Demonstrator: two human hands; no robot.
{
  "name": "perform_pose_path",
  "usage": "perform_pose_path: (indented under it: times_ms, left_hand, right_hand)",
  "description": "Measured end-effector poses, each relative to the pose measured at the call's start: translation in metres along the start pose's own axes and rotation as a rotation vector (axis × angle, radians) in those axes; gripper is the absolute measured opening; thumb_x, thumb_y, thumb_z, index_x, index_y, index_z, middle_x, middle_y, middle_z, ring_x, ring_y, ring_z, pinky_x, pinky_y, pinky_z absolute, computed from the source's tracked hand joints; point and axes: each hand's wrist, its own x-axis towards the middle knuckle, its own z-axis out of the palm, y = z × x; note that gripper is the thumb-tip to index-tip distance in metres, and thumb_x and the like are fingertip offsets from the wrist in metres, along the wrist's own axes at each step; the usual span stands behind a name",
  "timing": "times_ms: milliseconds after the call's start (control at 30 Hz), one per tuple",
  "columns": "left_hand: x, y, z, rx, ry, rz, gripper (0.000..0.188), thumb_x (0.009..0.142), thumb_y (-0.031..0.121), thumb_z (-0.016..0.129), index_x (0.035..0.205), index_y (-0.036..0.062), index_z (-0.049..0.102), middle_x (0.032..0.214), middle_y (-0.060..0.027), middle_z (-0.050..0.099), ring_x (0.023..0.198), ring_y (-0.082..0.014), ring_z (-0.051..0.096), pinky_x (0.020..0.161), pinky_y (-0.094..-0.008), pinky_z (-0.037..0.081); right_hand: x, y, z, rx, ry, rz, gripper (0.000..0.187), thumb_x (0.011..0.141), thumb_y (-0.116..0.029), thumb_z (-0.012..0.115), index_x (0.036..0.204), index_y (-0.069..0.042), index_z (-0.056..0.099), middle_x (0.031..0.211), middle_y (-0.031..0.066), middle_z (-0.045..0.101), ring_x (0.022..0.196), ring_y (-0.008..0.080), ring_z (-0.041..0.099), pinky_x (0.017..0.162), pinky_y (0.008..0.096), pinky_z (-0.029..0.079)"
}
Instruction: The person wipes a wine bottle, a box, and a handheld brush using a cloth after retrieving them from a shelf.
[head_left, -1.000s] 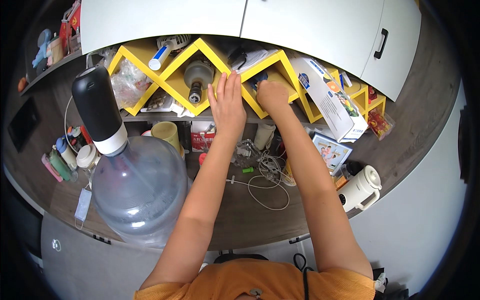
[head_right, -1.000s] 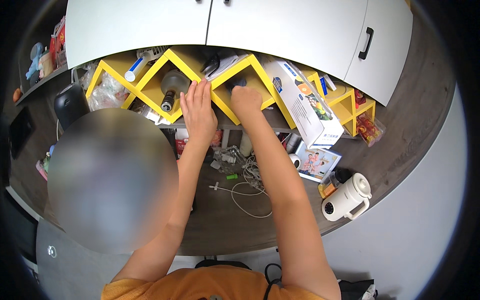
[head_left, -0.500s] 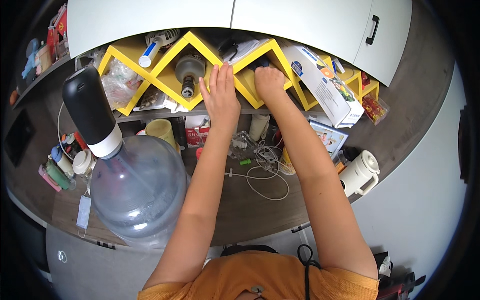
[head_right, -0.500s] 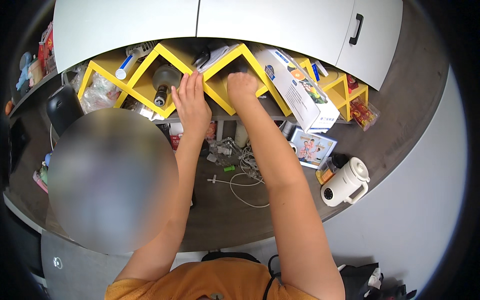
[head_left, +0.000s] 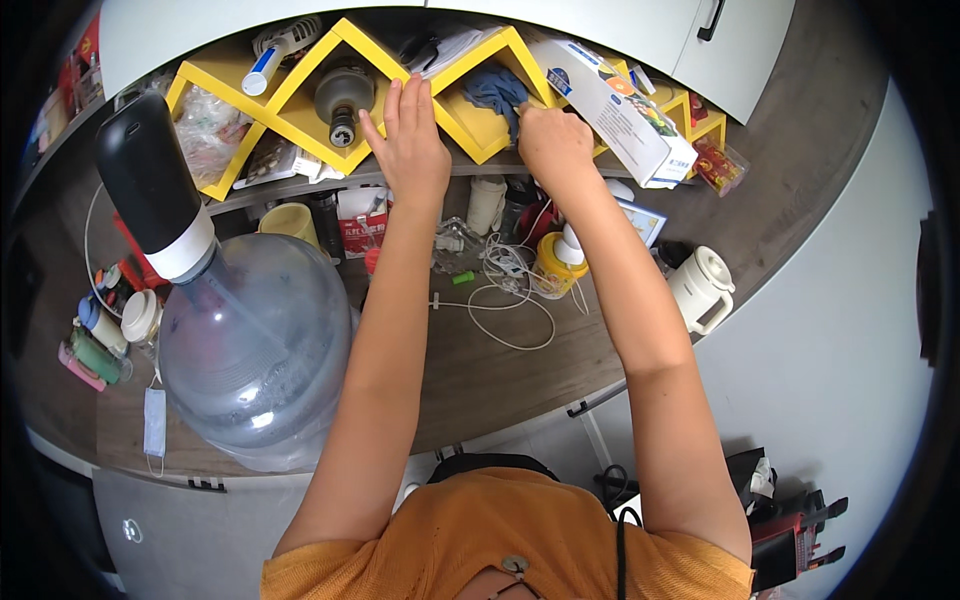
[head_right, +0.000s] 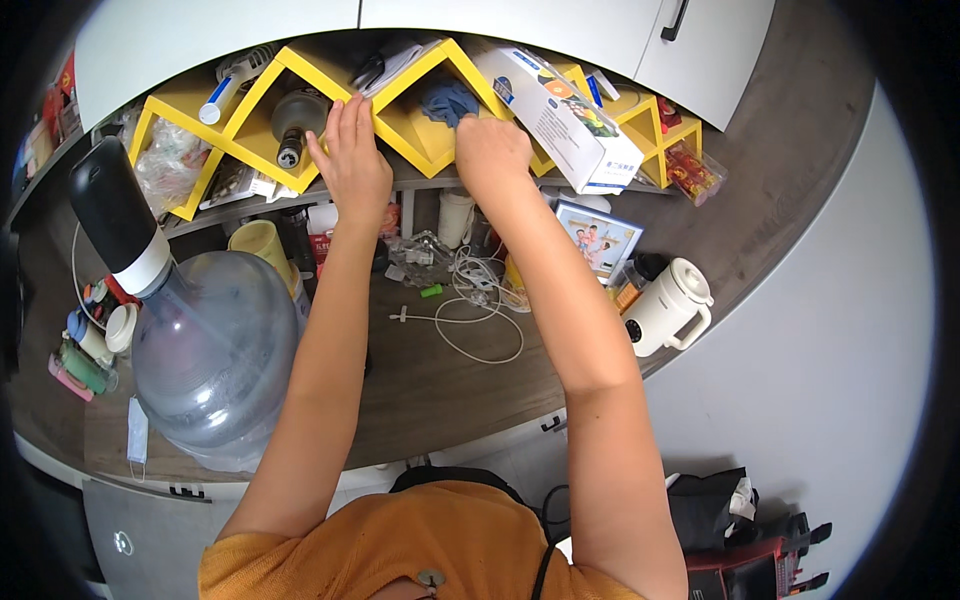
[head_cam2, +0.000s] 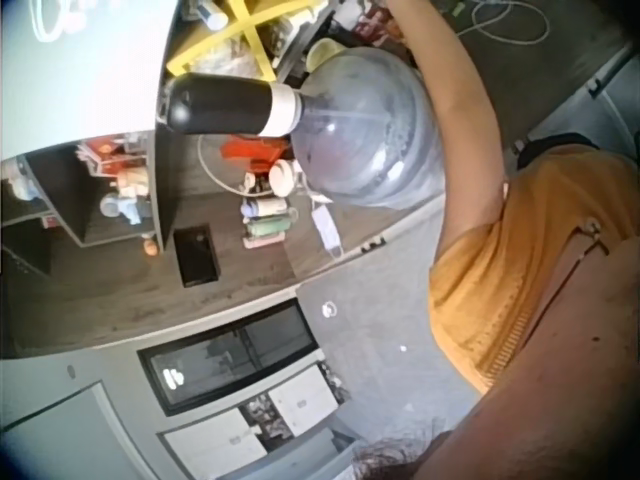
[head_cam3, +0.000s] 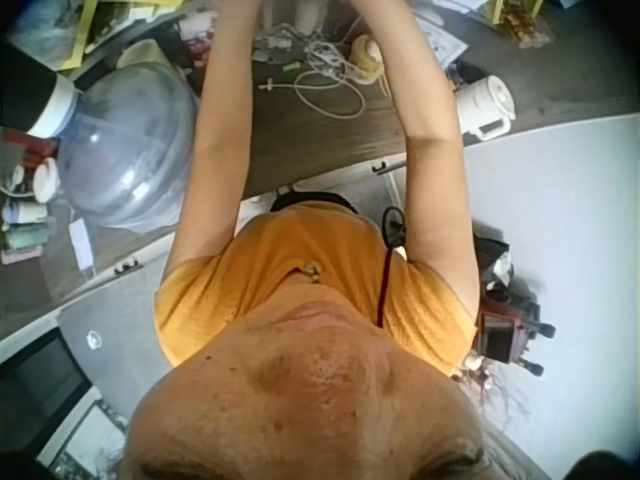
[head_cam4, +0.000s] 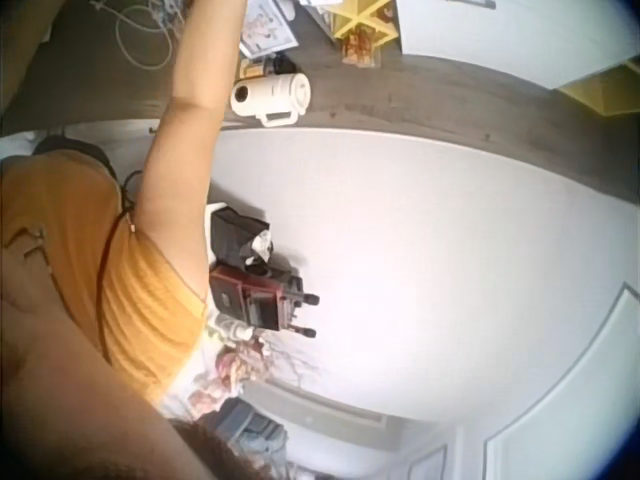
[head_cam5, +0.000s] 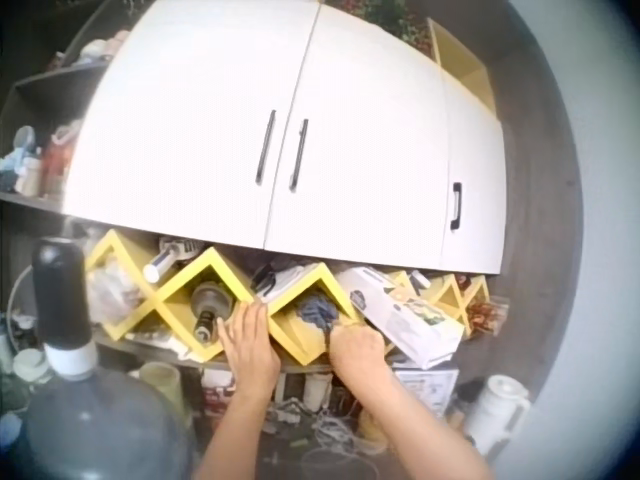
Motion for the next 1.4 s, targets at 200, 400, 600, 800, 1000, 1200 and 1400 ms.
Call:
perform_pose_path:
  times_ms: [200, 400, 600, 800, 1000, 1200, 1400]
  left_hand:
    - [0.001, 0.008, 0.0, -0.039, -0.021, -0.043, 0.043, 0.079, 0.0, 0.049, 0.122, 0.0025, 0.049, 0.131, -0.005, 0.044, 0.128, -0.0243, 0.034, 0.104, -0.0585, 0.018]
    - [0.0, 0.011, 0.004, -0.068, -0.015, -0.08, 0.05, 0.075, -0.003, 0.049, 0.125, 0.0045, 0.044, 0.131, -0.0065, 0.042, 0.13, -0.0267, 0.031, 0.104, -0.0569, 0.019]
    - [0.0, 0.009, 0.002, -0.036, -0.023, -0.057, 0.048, 0.077, -0.003, 0.048, 0.125, 0.004, 0.044, 0.131, -0.0068, 0.042, 0.13, -0.0267, 0.031, 0.104, -0.0569, 0.02]
    - [0.001, 0.012, -0.001, -0.013, -0.063, -0.059, 0.05, 0.076, -0.004, 0.048, 0.125, 0.0041, 0.044, 0.133, -0.0063, 0.04, 0.13, -0.0261, 0.031, 0.104, -0.057, 0.02]
    - [0.002, 0.01, -0.002, 0.007, -0.052, -0.053, 0.051, 0.076, -0.004, 0.048, 0.125, 0.0044, 0.044, 0.133, -0.006, 0.04, 0.13, -0.0258, 0.031, 0.104, -0.0569, 0.02]
    - [0.0, 0.006, 0.0, 0.027, -0.027, -0.037, 0.045, 0.078, 0.0, 0.048, 0.123, 0.0064, 0.048, 0.13, -0.004, 0.044, 0.126, -0.0243, 0.036, 0.102, -0.0592, 0.021]
    - [0.001, 0.008, 0.0, 0.004, -0.069, -0.069, 0.049, 0.076, -0.002, 0.05, 0.124, 0.0068, 0.046, 0.132, -0.004, 0.042, 0.129, -0.0244, 0.033, 0.104, -0.0578, 0.019]
  right_hand:
    - [-0.039, 0.026, -0.007, 0.009, 0.095, 0.015, 0.022, 0.088, -0.02, 0.047, 0.101, -0.008, 0.061, 0.068, 0.0175, 0.063, 0.064, 0.0346, 0.063, 0.059, 0.0448, 0.049]
    - [-0.059, 0.018, -0.014, 0.115, 0.236, -0.043, 0.021, 0.084, -0.013, 0.05, 0.102, -0.008, 0.059, 0.068, 0.0167, 0.061, 0.06, 0.0335, 0.062, 0.053, 0.0422, 0.05]
    - [-0.008, 0.001, 0.01, 0.104, 0.318, -0.093, 0.02, 0.085, -0.022, 0.055, 0.102, -0.013, 0.061, 0.073, 0.0147, 0.063, 0.058, 0.0315, 0.062, 0.052, 0.04, 0.05]
    - [0.055, 0.001, 0.055, 0.109, 0.135, -0.091, 0.023, 0.086, -0.024, 0.051, 0.101, -0.013, 0.063, 0.076, 0.0156, 0.065, 0.071, 0.0316, 0.065, 0.064, 0.04, 0.052]
    - [0.06, -0.011, 0.047, 0.169, 0.016, -0.071, 0.024, 0.085, -0.02, 0.048, 0.085, -0.005, 0.067, 0.082, 0.018, 0.066, 0.079, 0.0331, 0.065, 0.071, 0.0412, 0.052]
    - [0.027, -0.017, 0.045, 0.221, 0.008, -0.108, 0.029, 0.086, -0.021, 0.046, 0.079, -0.001, 0.066, 0.079, 0.0227, 0.064, 0.075, 0.0362, 0.065, 0.071, 0.0443, 0.051]
    - [-0.004, -0.005, 0.013, 0.249, -0.047, -0.143, 0.034, 0.089, -0.024, 0.044, 0.079, 0.001, 0.065, 0.073, 0.0225, 0.063, 0.073, 0.0379, 0.063, 0.071, 0.0443, 0.05]
